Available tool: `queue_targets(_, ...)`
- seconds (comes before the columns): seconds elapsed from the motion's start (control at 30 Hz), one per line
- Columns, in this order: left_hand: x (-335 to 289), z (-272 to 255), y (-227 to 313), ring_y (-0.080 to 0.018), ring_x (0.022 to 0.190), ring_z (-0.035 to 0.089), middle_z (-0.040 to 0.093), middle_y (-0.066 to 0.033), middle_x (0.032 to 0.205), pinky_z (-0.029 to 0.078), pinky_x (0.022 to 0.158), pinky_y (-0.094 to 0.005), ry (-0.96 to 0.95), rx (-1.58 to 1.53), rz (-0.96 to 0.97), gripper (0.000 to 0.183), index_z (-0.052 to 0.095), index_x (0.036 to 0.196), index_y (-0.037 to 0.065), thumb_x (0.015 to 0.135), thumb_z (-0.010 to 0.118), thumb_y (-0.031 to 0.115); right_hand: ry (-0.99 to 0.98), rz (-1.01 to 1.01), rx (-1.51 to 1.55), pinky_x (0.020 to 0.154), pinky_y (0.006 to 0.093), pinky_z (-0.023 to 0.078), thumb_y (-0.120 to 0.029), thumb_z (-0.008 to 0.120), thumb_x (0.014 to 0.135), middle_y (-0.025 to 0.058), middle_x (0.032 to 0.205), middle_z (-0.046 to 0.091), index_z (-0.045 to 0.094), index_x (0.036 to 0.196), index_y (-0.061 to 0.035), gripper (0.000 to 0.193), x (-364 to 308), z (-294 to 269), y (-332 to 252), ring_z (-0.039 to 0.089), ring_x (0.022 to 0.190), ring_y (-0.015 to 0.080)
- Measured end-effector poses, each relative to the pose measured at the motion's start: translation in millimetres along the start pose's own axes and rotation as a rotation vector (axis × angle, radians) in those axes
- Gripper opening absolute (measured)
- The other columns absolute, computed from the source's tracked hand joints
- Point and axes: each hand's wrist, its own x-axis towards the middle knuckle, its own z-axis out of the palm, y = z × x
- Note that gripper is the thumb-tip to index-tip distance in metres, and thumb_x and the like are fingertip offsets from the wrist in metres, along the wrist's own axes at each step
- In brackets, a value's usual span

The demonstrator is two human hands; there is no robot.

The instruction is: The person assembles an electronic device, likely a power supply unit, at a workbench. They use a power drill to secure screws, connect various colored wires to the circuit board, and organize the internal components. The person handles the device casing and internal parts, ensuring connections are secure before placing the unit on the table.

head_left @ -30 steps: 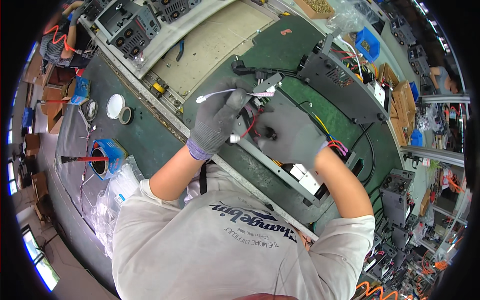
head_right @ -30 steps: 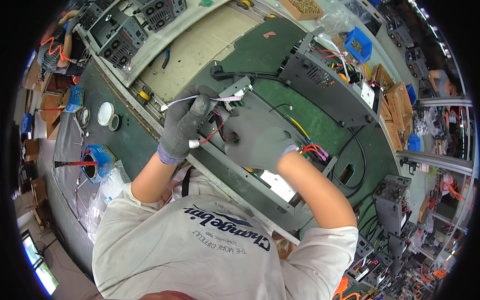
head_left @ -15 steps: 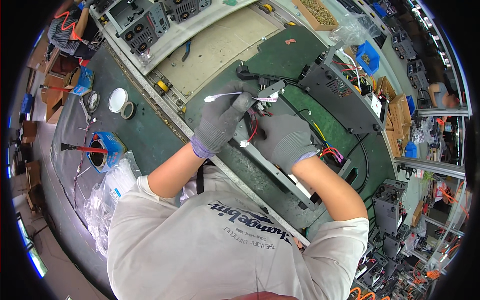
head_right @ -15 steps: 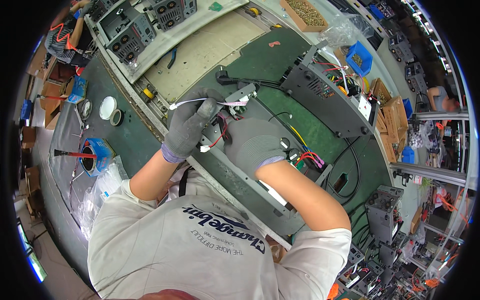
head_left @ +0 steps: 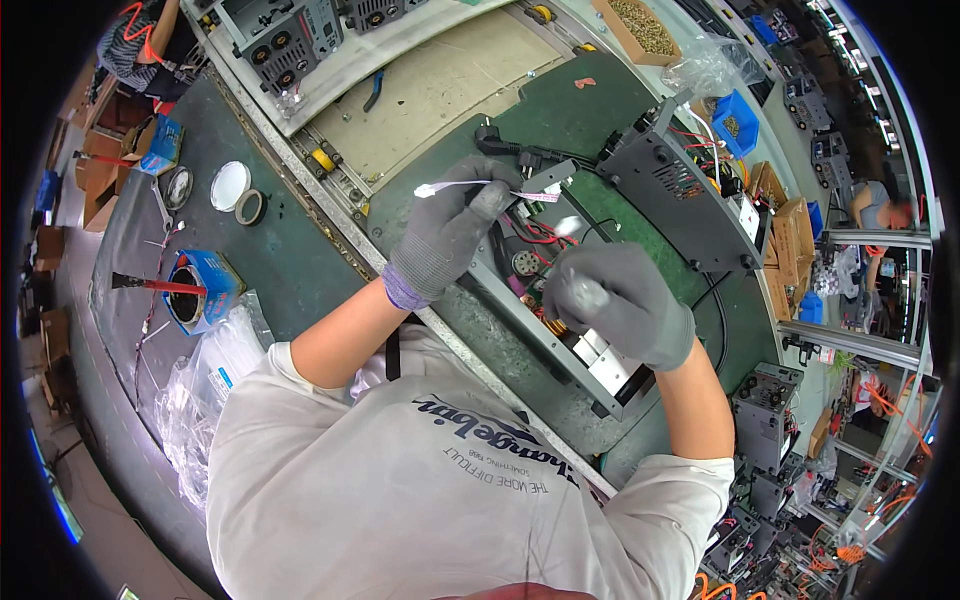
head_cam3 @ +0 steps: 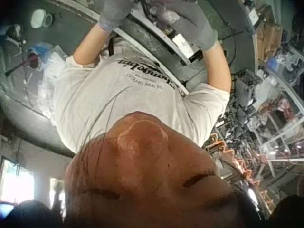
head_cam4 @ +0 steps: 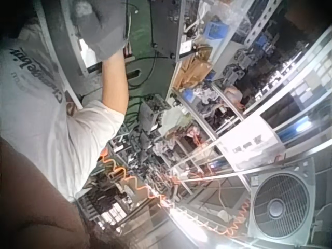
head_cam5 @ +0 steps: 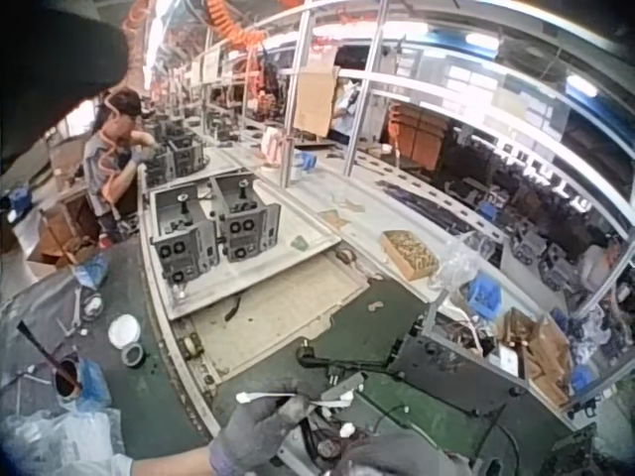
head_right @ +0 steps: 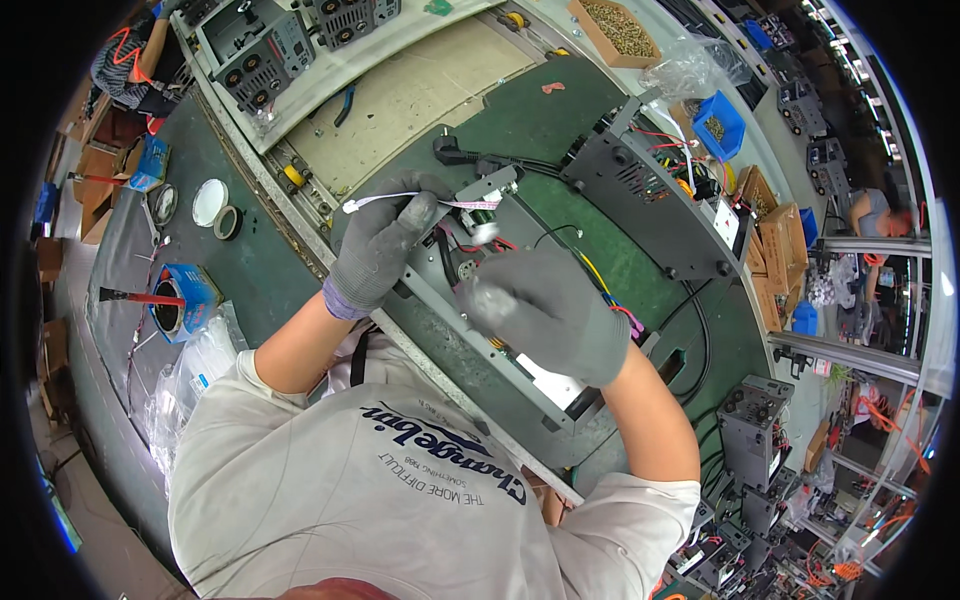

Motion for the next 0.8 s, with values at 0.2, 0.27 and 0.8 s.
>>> queue_targets(0.2, 1, -3, 0, -0.0063, 0.08, 0.047, 0.056, 0.0026, 0.089, 0.041, 0.073, -0.0225, -0.028, 0.053, 0.021, 0.036, 0.06, 0.117, 0.001, 0.105, 0.056, 0.034, 0.116, 0.339, -0.495, 0.064, 0.0389, 0.051, -0.027, 0.07, 0.087, 0.0087, 0.073, 0.068, 0.073, 0.101, -0.0142, 0.02, 3, -4, -23, 0.067, 0.068, 0.0275)
queue_targets(0.27, -1, -3, 4, -0.0063, 0.08, 0.048, 0.057, 0.0019, 0.089, 0.041, 0.073, -0.0227, -0.019, 0.065, 0.0, 0.033, 0.061, 0.116, 0.001, 0.106, 0.054, 0.032, 0.114, 0.152, -0.553, 0.065, 0.0391, 0.052, -0.029, 0.075, 0.083, 0.0061, 0.077, 0.069, 0.073, 0.108, -0.0179, 0.027, 5, -1, -19, 0.067, 0.071, 0.0267)
queue_targets(0.8, 3, -4, 5, -0.0127, 0.094, 0.058, 0.063, -0.0051, 0.101, 0.046, 0.088, -0.0272, -0.04, 0.011, -0.083, 0.033, 0.061, 0.115, 0.0, 0.105, 0.055, 0.031, 0.349, 0.304, -0.464, 0.07, 0.0471, 0.052, -0.026, 0.069, 0.09, 0.016, 0.085, 0.071, 0.074, 0.098, -0.0099, 0.019, 23, 26, 24, 0.068, 0.077, 0.0386)
